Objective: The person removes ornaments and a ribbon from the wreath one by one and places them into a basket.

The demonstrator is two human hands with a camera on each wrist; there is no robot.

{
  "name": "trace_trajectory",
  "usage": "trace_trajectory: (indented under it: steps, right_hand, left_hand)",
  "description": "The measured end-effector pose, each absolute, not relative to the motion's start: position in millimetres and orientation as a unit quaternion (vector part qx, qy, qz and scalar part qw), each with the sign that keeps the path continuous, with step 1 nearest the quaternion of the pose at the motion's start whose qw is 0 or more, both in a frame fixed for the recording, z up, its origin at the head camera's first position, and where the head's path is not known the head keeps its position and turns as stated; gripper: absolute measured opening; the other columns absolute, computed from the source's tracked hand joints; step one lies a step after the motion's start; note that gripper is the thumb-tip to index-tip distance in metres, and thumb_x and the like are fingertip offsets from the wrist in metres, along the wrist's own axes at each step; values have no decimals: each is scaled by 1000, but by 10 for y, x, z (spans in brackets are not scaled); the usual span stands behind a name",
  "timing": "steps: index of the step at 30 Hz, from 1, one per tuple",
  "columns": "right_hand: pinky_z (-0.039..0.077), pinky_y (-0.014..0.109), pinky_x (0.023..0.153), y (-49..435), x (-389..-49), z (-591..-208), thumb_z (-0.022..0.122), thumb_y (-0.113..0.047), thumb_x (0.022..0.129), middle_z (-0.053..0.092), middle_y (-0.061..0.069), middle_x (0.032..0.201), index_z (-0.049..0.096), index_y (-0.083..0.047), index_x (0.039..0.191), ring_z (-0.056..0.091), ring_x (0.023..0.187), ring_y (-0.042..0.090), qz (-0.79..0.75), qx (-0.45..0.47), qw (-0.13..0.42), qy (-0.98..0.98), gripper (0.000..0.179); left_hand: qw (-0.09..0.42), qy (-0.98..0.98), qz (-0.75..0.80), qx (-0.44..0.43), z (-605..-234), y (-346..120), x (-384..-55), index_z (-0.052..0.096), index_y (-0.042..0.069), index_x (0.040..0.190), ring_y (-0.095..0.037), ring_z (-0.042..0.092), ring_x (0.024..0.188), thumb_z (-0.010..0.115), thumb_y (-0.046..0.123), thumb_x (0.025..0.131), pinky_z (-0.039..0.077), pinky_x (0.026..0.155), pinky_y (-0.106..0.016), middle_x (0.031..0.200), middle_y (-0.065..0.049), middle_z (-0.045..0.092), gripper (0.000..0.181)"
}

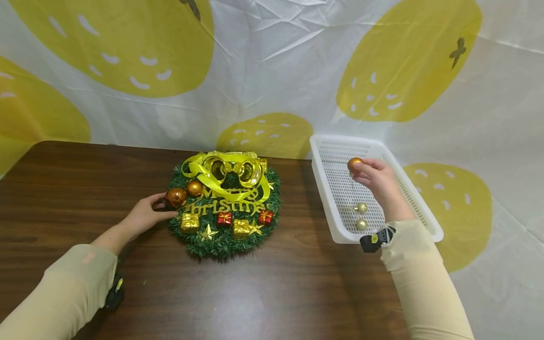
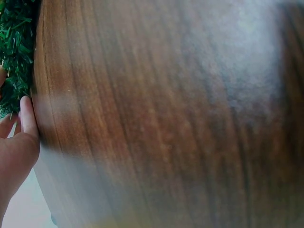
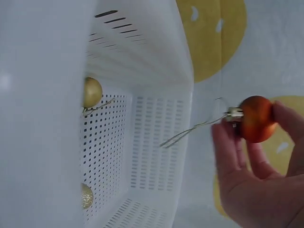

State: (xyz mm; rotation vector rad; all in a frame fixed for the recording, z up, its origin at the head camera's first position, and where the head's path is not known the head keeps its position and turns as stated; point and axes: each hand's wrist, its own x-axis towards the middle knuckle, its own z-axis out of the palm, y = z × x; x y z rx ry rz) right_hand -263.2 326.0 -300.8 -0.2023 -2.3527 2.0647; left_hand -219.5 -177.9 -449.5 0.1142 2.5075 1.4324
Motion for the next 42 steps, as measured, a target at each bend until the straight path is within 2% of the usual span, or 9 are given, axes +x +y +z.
trace_trajectory:
  steps: [5,8,15,24,33,35,38,40,42]
  right_hand:
    - [54,16,76,3282,-2627,-3046,61,-20,91,60,-16,74,48,-1,116,61,73,0,544,-123,-55,-828,35]
    - [54,17,77,3295,-2625,-3074,59,-19,92,60,-15,73,45,4,123,62,73,0,523,-138,-87,-836,41]
    - [55,18,73,3310,-2612,-3101,58,-14,91,60,-12,69,49,3,118,62,67,2,505,-165,-102,-841,33]
    - [55,18,68,3357,-2588,-3127,62,-10,88,58,-9,69,54,-3,98,59,66,5,507,-210,-95,-831,15]
    - [56,19,67,3412,-2577,-3159,63,-9,87,58,-6,68,53,-2,99,60,62,5,512,-231,-96,-822,18]
    - [56,20,69,3421,-2569,-3170,62,-10,88,59,-4,75,53,0,103,61,64,6,504,-229,-98,-827,20]
    - [56,20,73,3433,-2573,-3189,60,-12,89,60,6,98,51,4,118,60,70,7,488,-238,-96,-834,34]
    - [56,20,76,3432,-2581,-3197,58,-13,90,52,13,115,44,6,129,59,74,7,477,-247,-94,-838,45]
    - [55,20,77,3426,-2588,-3194,57,-15,91,47,16,123,38,7,135,58,74,7,474,-251,-92,-839,53]
  left_hand:
    - [125,861,492,39,-4508,-1783,-2200,19,-11,144,-48,34,129,63,27,89,34,104,-58,143,-37,27,81]
    - [126,861,491,38,-4508,-1782,-2201,19,-12,144,-49,34,128,64,28,89,35,103,-58,142,-37,28,82]
    - [128,863,487,36,-4491,-1776,-2196,18,-13,144,-49,35,127,63,28,89,36,102,-58,141,-38,29,82]
    - [126,861,491,38,-4510,-1782,-2203,19,-12,144,-49,35,128,63,29,89,36,103,-57,141,-38,29,82]
    - [127,862,489,36,-4524,-1793,-2216,18,-12,144,-49,35,128,64,29,89,35,103,-58,141,-38,29,83]
    - [127,862,490,36,-4528,-1793,-2216,18,-12,144,-49,35,128,63,29,89,35,103,-57,141,-37,29,82]
    - [127,861,491,36,-4526,-1790,-2212,18,-11,145,-48,35,128,63,29,89,35,103,-57,142,-37,28,82]
    - [126,861,491,37,-4519,-1787,-2209,18,-11,144,-48,35,128,63,29,89,35,103,-57,142,-37,28,82]
    - [125,862,491,37,-4508,-1786,-2205,18,-12,144,-49,35,128,64,29,89,35,103,-58,142,-38,28,82]
